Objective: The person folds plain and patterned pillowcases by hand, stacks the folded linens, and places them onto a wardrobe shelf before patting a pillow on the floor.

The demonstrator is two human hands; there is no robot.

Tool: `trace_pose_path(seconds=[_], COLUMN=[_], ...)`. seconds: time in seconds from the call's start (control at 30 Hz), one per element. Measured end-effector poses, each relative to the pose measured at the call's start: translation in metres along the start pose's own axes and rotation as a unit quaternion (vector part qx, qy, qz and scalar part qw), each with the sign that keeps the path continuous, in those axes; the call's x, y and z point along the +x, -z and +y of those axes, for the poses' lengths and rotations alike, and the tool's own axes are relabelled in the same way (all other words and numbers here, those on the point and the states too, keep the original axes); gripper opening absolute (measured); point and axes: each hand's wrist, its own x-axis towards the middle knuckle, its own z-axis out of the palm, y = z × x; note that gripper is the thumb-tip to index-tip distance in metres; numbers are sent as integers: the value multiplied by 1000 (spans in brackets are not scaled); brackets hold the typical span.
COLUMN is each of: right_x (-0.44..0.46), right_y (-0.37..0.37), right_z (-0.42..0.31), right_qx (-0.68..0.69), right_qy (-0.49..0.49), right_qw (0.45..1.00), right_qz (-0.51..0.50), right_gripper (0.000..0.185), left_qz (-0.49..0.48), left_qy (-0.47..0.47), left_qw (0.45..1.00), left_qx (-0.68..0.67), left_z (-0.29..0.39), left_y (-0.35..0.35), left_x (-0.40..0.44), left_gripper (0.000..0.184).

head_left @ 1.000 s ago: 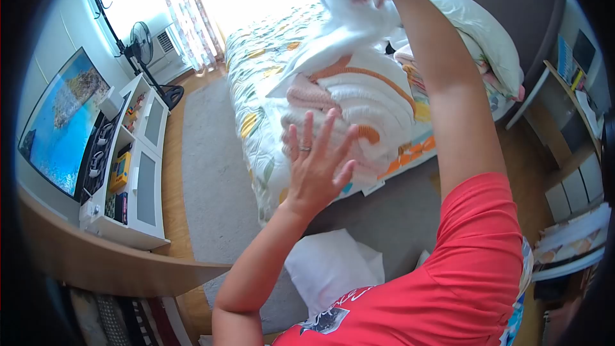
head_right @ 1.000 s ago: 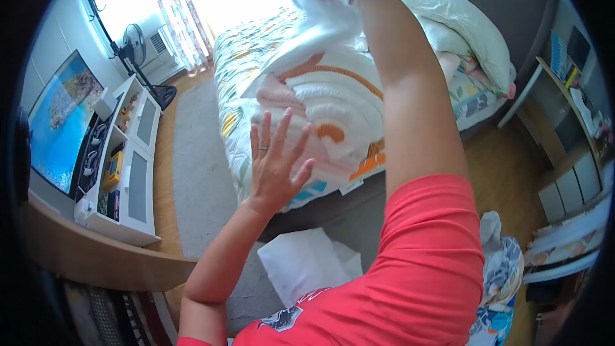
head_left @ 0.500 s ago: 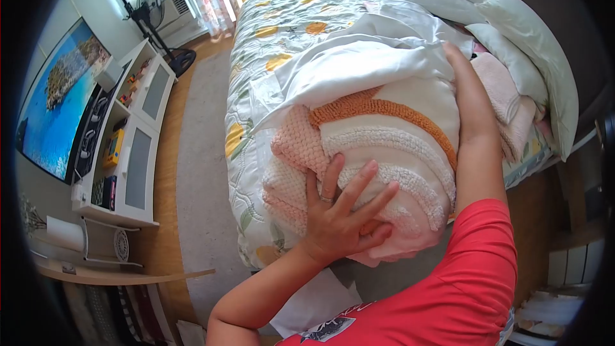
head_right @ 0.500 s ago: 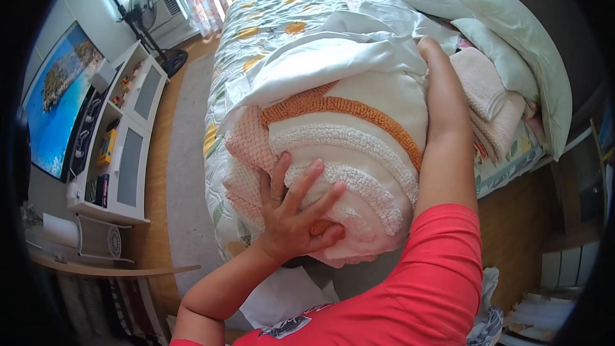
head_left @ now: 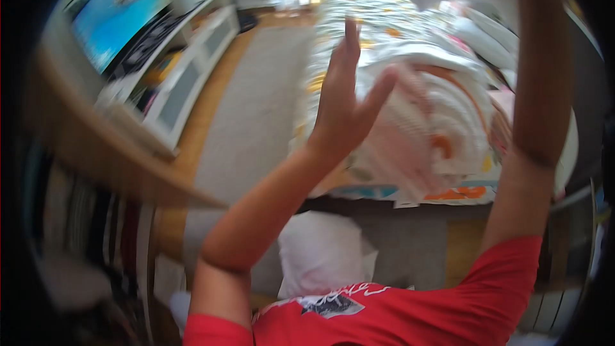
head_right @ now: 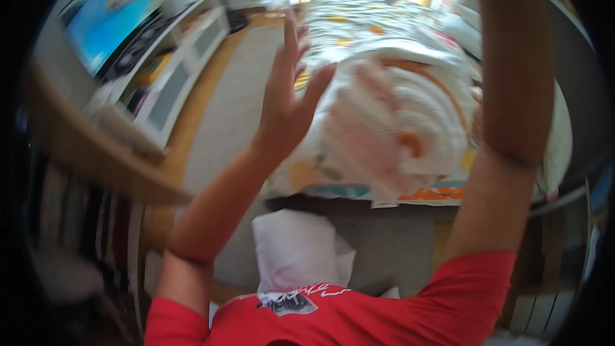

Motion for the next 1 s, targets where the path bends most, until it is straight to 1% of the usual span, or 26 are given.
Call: trace_pose_path(seconds=[0.03, 0.07, 0.1, 0.13, 0.17, 0.2, 0.23, 0.27, 0.33, 0.37, 0.4, 0.43, 0.5, 0.53, 0.57, 0.6, 0.63, 0.67, 0.7, 0.73, 0.77, 0.8, 0.83, 0.87, 0.93, 1.0], right_x=[5, 12, 20, 33, 38, 43, 67, 68, 53, 45, 33, 30, 49, 53, 57, 57, 54, 51, 45, 38, 30, 21, 10, -2, -38, -88], right_y=[-17, -42, -68, -100, -138, -176, -201, -231, -276, -297, -318, -335, -359, -379, -396, -411, -422, -434, -442, -449, -454, -457, -457, -456, -453, -437], right_z=[-55, -100, -143, -181, -209, -225, -195, -244, -326, -365, -406, -441, -482, -513, -531, -550, -564, -580, -586, -593, -599, -596, -595, -589, -569, -556], right_qx=[124, 177, 163, 151, 146, 141, 135, 220, 357, 412, 479, 511, 538, 537, 542, 507, 470, 469, 516, 560, 562, 523, 476, 468, 425, 431], right_qy=[33, 53, 7, -33, 1, 34, -102, -108, -96, -86, -100, -104, -47, -9, -7, 6, 17, 23, 6, -14, -12, 62, 134, 136, 156, 126], right_qw=[985, 977, 979, 977, 981, 983, 941, 904, 819, 777, 741, 678, 645, 626, 619, 656, 694, 691, 669, 644, 641, 682, 717, 726, 738, 722], right_qz=[-111, -105, -124, -147, -129, -109, -294, -351, -438, -468, -460, -518, -541, -566, -568, -558, -546, -549, -535, -521, -522, -507, -491, -485, -500, -527], right_gripper=[28, 28, 27, 26, 24, 21, 34, 35, 41, 45, 54, 57, 60, 60, 60, 56, 53, 53, 46, 40, 40, 34, 29, 28, 32, 37], left_qz=[65, 103, 140, 190, 232, 176, 125, 160, 339, 355, 305, 253, 197, 158, 111, 80, 59, 78, 93, 131, 169, 167, 232, 296, 335, 312], left_qy=[10, -39, -89, -154, -218, -161, -95, -90, -169, -166, -43, 87, 146, 207, 264, 335, 369, 370, 370, 360, 348, 352, 289, 221, 274, 324], left_qw=[997, 993, 986, 969, 944, 963, 976, 965, 856, 845, 848, 833, 762, 725, 680, 641, 557, 522, 480, 477, 477, 476, 491, 501, 501, 524], left_qx=[-47, -40, -25, 28, 84, 125, 153, 188, 350, 362, 430, 484, 599, 638, 675, 686, 742, 764, 790, 791, 789, 789, 789, 783, 749, 723], left_z=[25, 41, 60, 88, 118, 155, 190, 201, 194, 215, 247, 278, 320, 336, 351, 367, 383, 397, 410, 422, 431, 440, 449, 455, 465, 463], left_y=[31, 70, 110, 142, 183, 232, 274, 312, 370, 403, 438, 470, 521, 553, 575, 593, 604, 620, 625, 626, 624, 616, 607, 594, 550, 500], left_x=[14, 29, 35, 35, 29, 8, -15, -37, -72, -104, -146, -190, -236, -277, -309, -344, -376, -412, -436, -453, -468, -476, -487, -493, -499, -522], left_gripper=[74, 74, 75, 61, 48, 61, 74, 74, 72, 72, 66, 62, 52, 48, 44, 32, 23, 22, 20, 20, 20, 20, 22, 23, 25, 24])
